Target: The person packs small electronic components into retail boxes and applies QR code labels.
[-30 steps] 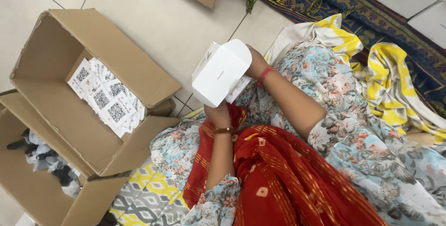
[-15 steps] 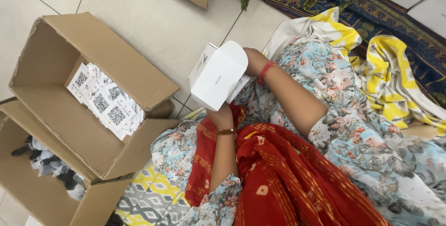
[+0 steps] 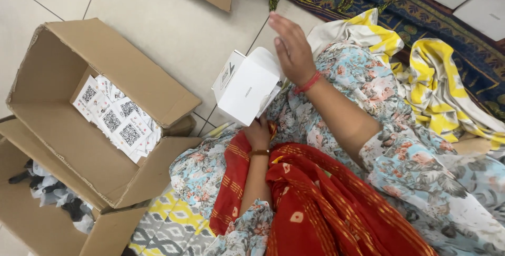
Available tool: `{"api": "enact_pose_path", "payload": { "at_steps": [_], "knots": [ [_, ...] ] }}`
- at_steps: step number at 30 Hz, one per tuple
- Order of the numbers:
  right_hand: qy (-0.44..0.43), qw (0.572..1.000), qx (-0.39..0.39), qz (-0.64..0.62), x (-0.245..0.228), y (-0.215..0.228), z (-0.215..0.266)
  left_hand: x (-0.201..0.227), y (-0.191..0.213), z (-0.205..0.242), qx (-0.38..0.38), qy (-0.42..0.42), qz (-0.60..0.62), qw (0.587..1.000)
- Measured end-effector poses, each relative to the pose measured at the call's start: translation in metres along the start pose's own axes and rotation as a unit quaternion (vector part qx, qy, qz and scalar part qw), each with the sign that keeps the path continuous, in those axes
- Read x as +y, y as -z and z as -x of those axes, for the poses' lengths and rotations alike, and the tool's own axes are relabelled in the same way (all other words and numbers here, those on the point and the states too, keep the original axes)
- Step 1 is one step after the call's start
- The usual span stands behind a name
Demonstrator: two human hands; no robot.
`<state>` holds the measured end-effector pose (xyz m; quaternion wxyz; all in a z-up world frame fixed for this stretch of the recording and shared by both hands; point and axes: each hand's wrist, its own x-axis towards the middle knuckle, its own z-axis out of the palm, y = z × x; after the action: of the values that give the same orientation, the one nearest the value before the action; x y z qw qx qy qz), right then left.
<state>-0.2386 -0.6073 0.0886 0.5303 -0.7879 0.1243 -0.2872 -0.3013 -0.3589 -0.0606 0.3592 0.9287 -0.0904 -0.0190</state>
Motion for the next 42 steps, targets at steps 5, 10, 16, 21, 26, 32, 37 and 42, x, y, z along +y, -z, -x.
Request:
{"api": "enact_pose_path", "payload": {
  "at_steps": [5,10,16,21,26,32,37,42],
  "knots": [
    [0.263,0.945,-0.103,0.162,-0.054,-0.008,0.024,0.015,0.009,-0.006,0.005,-0.004,0.03,1.0],
    [0.239,0.916,-0.228,0.229,-0.054,-0.013,0.024,0.013,0.012,-0.014,-0.003,0.103,0.258,0.961],
    [0.147,0.911,-0.313,0.227,-0.046,-0.01,0.031,-0.059,0.024,-0.016,-0.068,0.264,0.522,0.808],
    [0.185,0.921,-0.304,0.156,-0.038,-0.011,0.027,-0.032,0.027,-0.011,-0.018,0.292,0.514,0.806],
    [0.169,0.943,-0.28,0.053,-0.041,-0.012,0.026,-0.016,-0.011,0.009,-0.047,0.083,0.336,0.937],
    [0.176,0.928,-0.324,0.059,-0.047,-0.018,0.034,-0.008,0.002,-0.027,0.099,0.114,0.407,0.901],
    [-0.158,0.889,-0.147,-0.405,0.009,-0.01,0.018,0.035,0.053,-0.045,0.143,0.155,0.165,0.964],
    [-0.126,0.92,-0.36,-0.092,0.01,-0.01,0.017,0.035,0.095,-0.069,0.079,0.16,0.131,0.975]
  ]
}}
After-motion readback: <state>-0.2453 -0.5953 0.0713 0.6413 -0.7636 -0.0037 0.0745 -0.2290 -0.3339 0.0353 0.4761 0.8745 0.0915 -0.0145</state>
